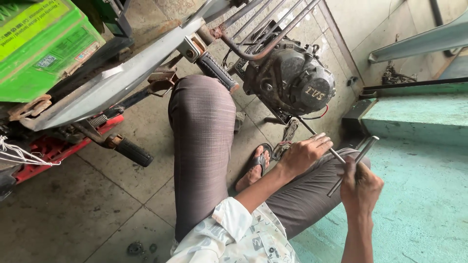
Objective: Using manual tools to repair or disassemble a motorcycle engine in a workshop setting.
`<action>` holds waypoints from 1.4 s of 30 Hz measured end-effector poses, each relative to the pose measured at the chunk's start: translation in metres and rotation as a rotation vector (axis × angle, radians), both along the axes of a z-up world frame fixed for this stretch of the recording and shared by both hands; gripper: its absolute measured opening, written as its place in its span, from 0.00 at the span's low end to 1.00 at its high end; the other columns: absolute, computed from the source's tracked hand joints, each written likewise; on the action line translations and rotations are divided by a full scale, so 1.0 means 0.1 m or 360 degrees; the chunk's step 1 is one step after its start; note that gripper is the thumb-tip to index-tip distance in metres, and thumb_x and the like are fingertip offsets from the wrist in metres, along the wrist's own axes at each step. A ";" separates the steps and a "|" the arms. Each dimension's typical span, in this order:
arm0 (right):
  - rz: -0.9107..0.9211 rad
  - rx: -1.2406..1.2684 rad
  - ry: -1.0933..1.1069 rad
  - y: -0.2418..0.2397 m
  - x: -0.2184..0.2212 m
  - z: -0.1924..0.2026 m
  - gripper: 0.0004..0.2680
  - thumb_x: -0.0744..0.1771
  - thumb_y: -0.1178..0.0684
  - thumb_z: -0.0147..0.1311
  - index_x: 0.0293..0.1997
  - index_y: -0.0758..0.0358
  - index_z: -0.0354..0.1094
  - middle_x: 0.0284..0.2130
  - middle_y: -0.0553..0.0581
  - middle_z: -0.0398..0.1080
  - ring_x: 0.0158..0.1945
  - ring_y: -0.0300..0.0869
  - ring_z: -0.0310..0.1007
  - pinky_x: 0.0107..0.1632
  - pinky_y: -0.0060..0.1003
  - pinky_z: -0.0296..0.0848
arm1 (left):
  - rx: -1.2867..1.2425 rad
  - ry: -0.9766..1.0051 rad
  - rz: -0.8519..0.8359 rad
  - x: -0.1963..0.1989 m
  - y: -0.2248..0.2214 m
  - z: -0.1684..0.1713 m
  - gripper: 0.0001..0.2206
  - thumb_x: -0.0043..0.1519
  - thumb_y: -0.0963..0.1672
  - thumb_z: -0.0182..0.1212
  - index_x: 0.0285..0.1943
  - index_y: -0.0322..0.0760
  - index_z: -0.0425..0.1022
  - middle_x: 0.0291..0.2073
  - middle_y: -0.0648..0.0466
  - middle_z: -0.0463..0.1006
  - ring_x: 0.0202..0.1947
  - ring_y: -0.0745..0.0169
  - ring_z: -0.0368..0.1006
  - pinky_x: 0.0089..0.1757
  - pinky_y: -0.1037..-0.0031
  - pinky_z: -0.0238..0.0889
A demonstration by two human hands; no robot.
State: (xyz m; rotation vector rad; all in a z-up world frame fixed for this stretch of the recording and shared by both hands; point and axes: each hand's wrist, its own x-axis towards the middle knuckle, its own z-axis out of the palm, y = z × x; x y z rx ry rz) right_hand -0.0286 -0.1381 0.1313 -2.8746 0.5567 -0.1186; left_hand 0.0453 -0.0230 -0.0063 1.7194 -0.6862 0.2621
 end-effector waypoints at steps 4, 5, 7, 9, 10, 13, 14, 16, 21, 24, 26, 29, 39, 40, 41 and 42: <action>0.0104 0.0137 -0.0010 0.25 0.12 0.05 0.12 0.72 0.48 0.53 0.54 0.68 0.72 0.33 0.59 0.78 0.30 0.40 0.80 0.27 0.29 0.75 | -0.0031 0.0057 -0.0009 0.00 0.03 0.04 0.13 0.59 0.35 0.60 0.53 0.25 0.78 0.52 0.37 0.80 0.57 0.42 0.77 0.52 0.62 0.76; 0.0047 0.0239 -0.0026 0.32 0.17 0.05 0.13 0.71 0.48 0.53 0.57 0.68 0.70 0.33 0.58 0.78 0.29 0.39 0.79 0.27 0.29 0.75 | -0.0003 0.0055 -0.0004 0.00 0.01 0.01 0.13 0.60 0.35 0.59 0.54 0.25 0.78 0.53 0.37 0.80 0.57 0.43 0.77 0.53 0.63 0.76; -0.0018 0.0340 -0.0033 0.35 0.20 0.03 0.14 0.71 0.49 0.53 0.60 0.68 0.68 0.33 0.56 0.77 0.28 0.38 0.79 0.27 0.29 0.75 | 0.0023 0.0061 -0.0007 -0.01 -0.05 -0.05 0.13 0.60 0.35 0.58 0.55 0.25 0.78 0.53 0.36 0.80 0.58 0.44 0.77 0.54 0.63 0.76; -0.0220 0.0626 -0.0030 0.26 0.17 -0.03 0.11 0.72 0.49 0.53 0.55 0.66 0.74 0.25 0.53 0.74 0.22 0.35 0.71 0.24 0.30 0.66 | -0.0044 0.0101 0.0001 -0.01 -0.11 -0.11 0.13 0.62 0.35 0.58 0.56 0.26 0.77 0.55 0.37 0.79 0.58 0.43 0.76 0.55 0.63 0.74; -0.0219 0.0628 -0.0019 0.23 0.13 0.01 0.11 0.72 0.49 0.53 0.55 0.66 0.74 0.25 0.53 0.74 0.22 0.35 0.71 0.24 0.30 0.66 | -0.0042 0.0113 0.0004 -0.01 -0.11 -0.11 0.13 0.62 0.35 0.58 0.56 0.26 0.77 0.55 0.37 0.79 0.58 0.43 0.76 0.55 0.63 0.74; -0.0310 0.0536 0.0102 0.27 0.03 0.19 0.10 0.72 0.49 0.54 0.50 0.63 0.79 0.18 0.54 0.70 0.17 0.36 0.63 0.20 0.33 0.55 | 0.0067 0.0125 0.0056 -0.02 0.01 -0.09 0.14 0.61 0.35 0.59 0.56 0.28 0.78 0.56 0.37 0.79 0.59 0.43 0.76 0.59 0.61 0.73; -0.0184 0.0317 0.0151 0.34 0.02 0.31 0.09 0.72 0.50 0.56 0.51 0.61 0.80 0.17 0.54 0.68 0.17 0.36 0.62 0.21 0.34 0.55 | 0.0060 0.0073 0.0130 -0.04 0.10 -0.05 0.14 0.62 0.36 0.59 0.57 0.29 0.77 0.56 0.39 0.78 0.60 0.44 0.75 0.61 0.57 0.70; -0.0028 0.0099 0.0225 0.44 0.03 0.42 0.08 0.71 0.51 0.58 0.51 0.60 0.80 0.15 0.55 0.67 0.16 0.36 0.61 0.22 0.34 0.55 | 0.0058 0.0048 0.0231 -0.08 0.19 -0.10 0.14 0.63 0.36 0.58 0.58 0.29 0.77 0.57 0.40 0.78 0.61 0.45 0.74 0.63 0.54 0.67; 0.0680 -0.0147 0.0069 0.64 0.23 0.19 0.07 0.72 0.57 0.54 0.54 0.59 0.79 0.31 0.55 0.78 0.22 0.34 0.68 0.26 0.33 0.62 | -0.0047 0.0086 0.0511 0.08 0.31 -0.38 0.20 0.66 0.30 0.49 0.66 0.31 0.72 0.70 0.44 0.68 0.73 0.46 0.62 0.74 0.56 0.55; 0.0760 -0.0120 -0.0018 0.94 0.46 0.26 0.06 0.73 0.58 0.54 0.52 0.61 0.78 0.32 0.57 0.79 0.24 0.36 0.70 0.29 0.34 0.64 | -0.0102 0.0238 0.0513 0.25 0.58 -0.19 0.22 0.62 0.32 0.52 0.67 0.29 0.70 0.70 0.44 0.65 0.74 0.46 0.59 0.73 0.55 0.51; 0.0788 -0.0107 -0.0020 1.06 0.62 0.25 0.06 0.73 0.58 0.55 0.51 0.61 0.78 0.31 0.57 0.78 0.24 0.36 0.70 0.30 0.34 0.66 | -0.0156 0.0259 0.0607 0.29 0.39 -0.43 0.21 0.65 0.32 0.50 0.68 0.30 0.70 0.71 0.44 0.66 0.75 0.48 0.59 0.74 0.56 0.51; 0.0775 -0.0136 0.0024 1.19 0.72 0.23 0.05 0.72 0.57 0.55 0.49 0.61 0.79 0.28 0.58 0.77 0.22 0.38 0.69 0.30 0.35 0.66 | -0.0233 0.0346 0.0626 0.33 0.45 -0.42 0.20 0.66 0.32 0.51 0.68 0.31 0.70 0.71 0.44 0.67 0.75 0.48 0.58 0.74 0.57 0.51; 0.0507 -0.0042 0.0233 1.16 0.93 0.26 0.07 0.73 0.54 0.55 0.50 0.63 0.79 0.21 0.55 0.73 0.19 0.35 0.67 0.23 0.35 0.61 | -0.0250 0.0445 0.0599 0.43 0.44 -0.42 0.21 0.64 0.34 0.55 0.67 0.30 0.69 0.69 0.44 0.68 0.74 0.49 0.59 0.73 0.59 0.50; 0.0512 -0.0044 0.0232 1.19 0.95 0.26 0.07 0.73 0.54 0.55 0.50 0.63 0.79 0.21 0.55 0.73 0.19 0.35 0.67 0.23 0.35 0.61 | -0.0252 0.0445 0.0604 0.44 0.43 -0.43 0.21 0.64 0.34 0.55 0.67 0.30 0.69 0.69 0.44 0.68 0.74 0.49 0.59 0.73 0.59 0.50; 0.0467 0.0049 0.0221 1.22 0.97 0.27 0.07 0.73 0.54 0.55 0.51 0.63 0.79 0.22 0.55 0.74 0.21 0.34 0.67 0.24 0.34 0.62 | -0.0261 0.0446 0.0616 0.45 0.43 -0.44 0.20 0.64 0.34 0.55 0.67 0.30 0.69 0.69 0.45 0.69 0.74 0.49 0.59 0.73 0.59 0.49; 0.0421 0.0141 0.0210 1.25 0.98 0.28 0.07 0.73 0.55 0.55 0.51 0.63 0.79 0.23 0.55 0.74 0.22 0.33 0.67 0.24 0.32 0.62 | -0.0271 0.0447 0.0629 0.46 0.42 -0.44 0.20 0.64 0.35 0.55 0.68 0.31 0.69 0.69 0.45 0.69 0.74 0.49 0.59 0.74 0.59 0.49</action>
